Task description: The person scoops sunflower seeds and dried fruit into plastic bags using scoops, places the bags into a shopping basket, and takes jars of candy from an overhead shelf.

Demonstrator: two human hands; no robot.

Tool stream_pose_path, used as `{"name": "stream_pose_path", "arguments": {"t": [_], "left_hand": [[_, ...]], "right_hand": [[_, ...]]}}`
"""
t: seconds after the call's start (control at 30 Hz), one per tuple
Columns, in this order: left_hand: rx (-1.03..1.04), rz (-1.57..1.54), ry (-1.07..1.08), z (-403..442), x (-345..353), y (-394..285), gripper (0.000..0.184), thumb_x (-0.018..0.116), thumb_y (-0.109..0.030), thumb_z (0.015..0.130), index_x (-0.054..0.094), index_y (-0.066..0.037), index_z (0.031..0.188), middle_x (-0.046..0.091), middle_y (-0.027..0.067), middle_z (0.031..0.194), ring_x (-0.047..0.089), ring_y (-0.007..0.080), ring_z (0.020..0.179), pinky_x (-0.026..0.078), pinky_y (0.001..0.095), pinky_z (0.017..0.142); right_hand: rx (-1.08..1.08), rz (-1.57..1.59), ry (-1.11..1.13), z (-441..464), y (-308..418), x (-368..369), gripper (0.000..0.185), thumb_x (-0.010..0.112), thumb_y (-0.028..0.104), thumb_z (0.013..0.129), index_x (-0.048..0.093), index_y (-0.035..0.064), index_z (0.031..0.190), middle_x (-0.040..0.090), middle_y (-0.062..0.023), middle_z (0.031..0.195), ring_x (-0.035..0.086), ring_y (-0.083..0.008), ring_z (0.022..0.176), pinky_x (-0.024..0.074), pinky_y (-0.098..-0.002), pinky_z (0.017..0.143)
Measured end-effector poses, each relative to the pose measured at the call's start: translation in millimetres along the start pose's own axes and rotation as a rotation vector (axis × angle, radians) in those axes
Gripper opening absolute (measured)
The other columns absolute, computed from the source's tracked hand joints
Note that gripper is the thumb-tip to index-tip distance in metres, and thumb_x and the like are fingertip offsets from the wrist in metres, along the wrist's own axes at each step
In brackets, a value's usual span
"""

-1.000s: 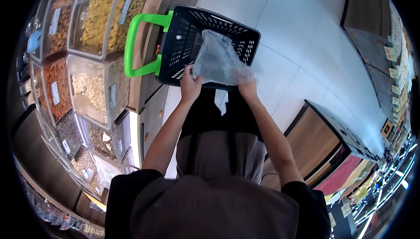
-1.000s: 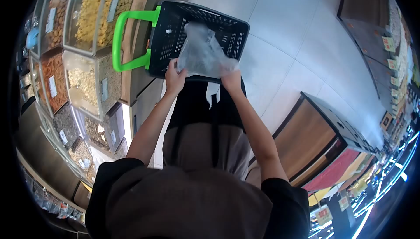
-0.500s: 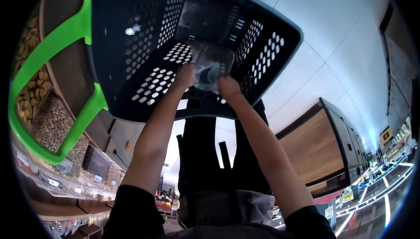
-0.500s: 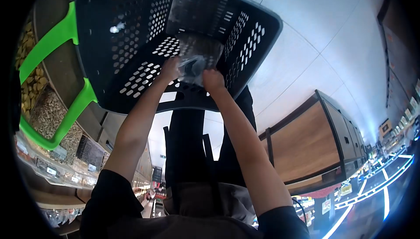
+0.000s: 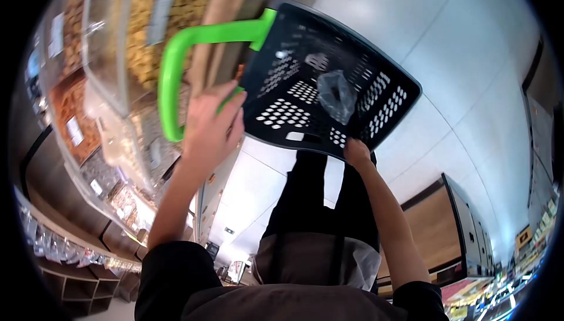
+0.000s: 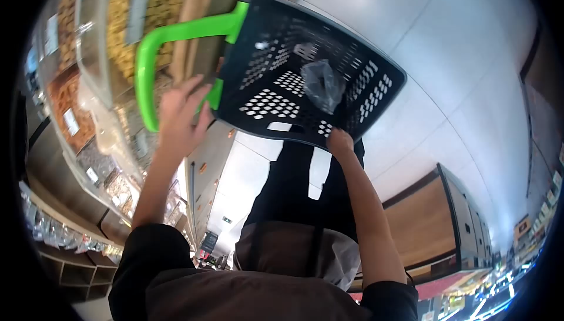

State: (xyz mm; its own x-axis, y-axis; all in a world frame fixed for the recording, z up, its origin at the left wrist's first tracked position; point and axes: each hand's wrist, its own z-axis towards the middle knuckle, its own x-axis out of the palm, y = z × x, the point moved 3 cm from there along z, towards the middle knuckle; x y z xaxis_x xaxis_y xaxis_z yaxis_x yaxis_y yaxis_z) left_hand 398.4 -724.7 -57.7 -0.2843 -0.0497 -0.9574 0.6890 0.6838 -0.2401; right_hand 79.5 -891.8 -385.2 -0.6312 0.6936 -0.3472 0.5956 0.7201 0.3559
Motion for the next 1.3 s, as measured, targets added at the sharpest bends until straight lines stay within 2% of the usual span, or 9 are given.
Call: {"name": "stream_pose_path", "arguments": {"t": [0.1,0.17,0.3,0.57,0.77,0.93,1.1,1.17,1.3], "left_hand": [[0.094,0.177,-0.007,6.0,-71.3,31.6,0.035,0.072,-0.007,0.074,0.068,-0.005,0.109,0.059,0.0147,0.128,0.052,0.0314,0.127,0.033,0.0530,0.111],[0.335,0.095,0.214,17.5,-76.9,56.3,0.033,0.071,-0.011,0.073,0.069,-0.005,0.106,0.059,0.0135,0.130,0.050,0.0308,0.130,0.030,0.0531,0.114],[0.436,0.045,0.240,24.6,-64.5,67.6,0.022,0.067,-0.016,0.071,0.070,-0.004,0.089,0.062,0.0110,0.125,0.051,0.0310,0.130,0.023,0.0582,0.117],[0.399,-0.168,0.098,2.4,-62.2,69.1,0.010,0.068,-0.014,0.067,0.066,-0.005,0.072,0.064,0.0068,0.102,0.051,0.0275,0.129,0.022,0.0618,0.118],[0.282,-0.303,-0.005,-28.7,-41.8,48.1,0.012,0.064,-0.017,0.069,0.066,-0.010,0.078,0.065,0.0063,0.105,0.049,0.0315,0.131,0.019,0.0626,0.116],[0.104,-0.394,-0.196,-53.7,-12.3,-35.6,0.015,0.065,-0.024,0.073,0.070,-0.011,0.080,0.065,0.0059,0.106,0.046,0.0314,0.131,0.017,0.0599,0.115],[0.024,-0.403,-0.217,-54.7,-2.0,-113.7,0.017,0.066,-0.025,0.077,0.070,-0.008,0.077,0.065,0.0075,0.106,0.044,0.0341,0.131,0.016,0.0625,0.113],[0.000,-0.313,-0.073,-48.6,-2.7,-138.7,0.021,0.066,-0.025,0.082,0.070,-0.005,0.076,0.065,0.0089,0.106,0.044,0.0346,0.131,0.016,0.0640,0.112],[0.080,-0.361,-0.140,-34.7,-0.4,-161.3,0.027,0.063,-0.029,0.087,0.071,-0.003,0.087,0.064,0.0127,0.107,0.042,0.0326,0.135,0.015,0.0641,0.113]], "right_hand": [[0.044,-0.022,-0.001,-26.8,18.3,-10.7,0.021,0.057,0.018,0.089,0.066,0.0010,0.098,0.070,-0.0223,0.102,0.069,-0.0374,0.098,0.0550,-0.0464,0.089],[0.043,0.010,0.021,-34.1,28.3,-6.6,0.022,0.054,0.019,0.090,0.064,0.0003,0.097,0.069,-0.0271,0.100,0.067,-0.0433,0.096,0.0534,-0.0521,0.086],[-0.076,0.065,-0.096,-40.0,49.8,0.6,0.023,0.055,0.019,0.089,0.064,-0.0012,0.096,0.068,-0.0262,0.097,0.066,-0.0445,0.091,0.0530,-0.0529,0.085],[-0.057,0.168,-0.162,-35.9,130.9,4.9,0.031,0.058,0.023,0.090,0.059,-0.0009,0.110,0.063,-0.0252,0.111,0.064,-0.0419,0.104,0.0527,-0.0486,0.090],[-0.380,0.519,-0.267,-121.8,230.4,-77.3,0.047,0.070,0.028,0.083,0.059,-0.0019,0.117,0.063,-0.0228,0.111,0.065,-0.0391,0.099,0.0524,-0.0448,0.087],[-0.544,0.619,-0.275,-207.0,279.3,-132.8,0.055,0.070,0.015,0.077,0.054,-0.0026,0.126,0.060,-0.0231,0.121,0.058,-0.0388,0.114,0.0456,-0.0409,0.099],[-0.793,0.751,-0.324,-223.8,226.9,-155.9,0.046,0.069,0.015,0.081,0.058,-0.0025,0.122,0.064,-0.0188,0.120,0.060,-0.0320,0.114,0.0465,-0.0387,0.097],[-0.647,0.663,-0.274,-224.7,192.4,-167.6,0.039,0.066,0.020,0.084,0.062,-0.0055,0.113,0.068,-0.0230,0.110,0.065,-0.0377,0.104,0.0508,-0.0415,0.090],[-0.493,0.406,-0.357,-203.9,155.1,-189.3,0.038,0.062,0.029,0.087,0.066,-0.0059,0.102,0.069,-0.0269,0.098,0.067,-0.0443,0.094,0.0533,-0.0466,0.082]]}}
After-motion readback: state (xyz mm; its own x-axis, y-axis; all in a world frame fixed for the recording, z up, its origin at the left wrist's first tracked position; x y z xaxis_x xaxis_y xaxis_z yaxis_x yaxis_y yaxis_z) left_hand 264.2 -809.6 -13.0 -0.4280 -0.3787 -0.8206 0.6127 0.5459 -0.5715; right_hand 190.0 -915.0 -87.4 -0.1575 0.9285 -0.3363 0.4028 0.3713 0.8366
